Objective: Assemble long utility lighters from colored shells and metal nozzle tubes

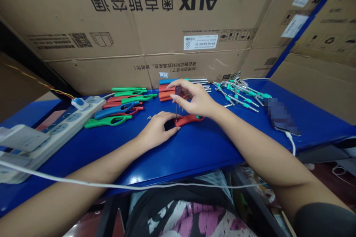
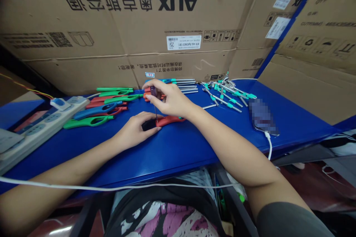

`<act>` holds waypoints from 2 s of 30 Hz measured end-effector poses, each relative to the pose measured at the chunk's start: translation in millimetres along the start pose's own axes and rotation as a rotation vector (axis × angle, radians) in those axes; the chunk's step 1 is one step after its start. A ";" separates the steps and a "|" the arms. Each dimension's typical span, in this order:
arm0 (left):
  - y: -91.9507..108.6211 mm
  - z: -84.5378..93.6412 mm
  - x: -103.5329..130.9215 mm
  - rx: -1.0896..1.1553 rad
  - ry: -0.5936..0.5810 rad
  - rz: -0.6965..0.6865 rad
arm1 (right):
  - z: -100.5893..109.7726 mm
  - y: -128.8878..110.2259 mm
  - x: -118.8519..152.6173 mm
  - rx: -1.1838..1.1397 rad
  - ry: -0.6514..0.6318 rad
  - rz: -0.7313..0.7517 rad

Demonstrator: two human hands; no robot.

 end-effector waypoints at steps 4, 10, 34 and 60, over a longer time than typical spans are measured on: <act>1.1 0.7 -0.1 -0.019 -0.004 -0.006 | -0.9 -0.9 0.4 -0.008 -0.019 0.019; 1.0 0.4 0.1 -0.028 -0.004 -0.012 | -1.6 -0.4 1.0 -0.006 -0.033 0.034; 1.5 -0.4 1.0 -0.066 -0.012 -0.037 | -3.6 -0.2 3.0 0.075 -0.058 0.077; 6.2 0.3 -0.3 -0.029 -0.013 -0.025 | 0.9 -9.0 3.7 0.131 -0.104 0.127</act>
Point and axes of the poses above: each hand's wrist, its own x-axis away from the middle knuckle, its own z-axis out of the back of the hand, y = z × x, the point moved 5 cm from there along -x, towards the middle knuckle, and after that the axes turned 8 degrees about -z, right-handed, at the moved point
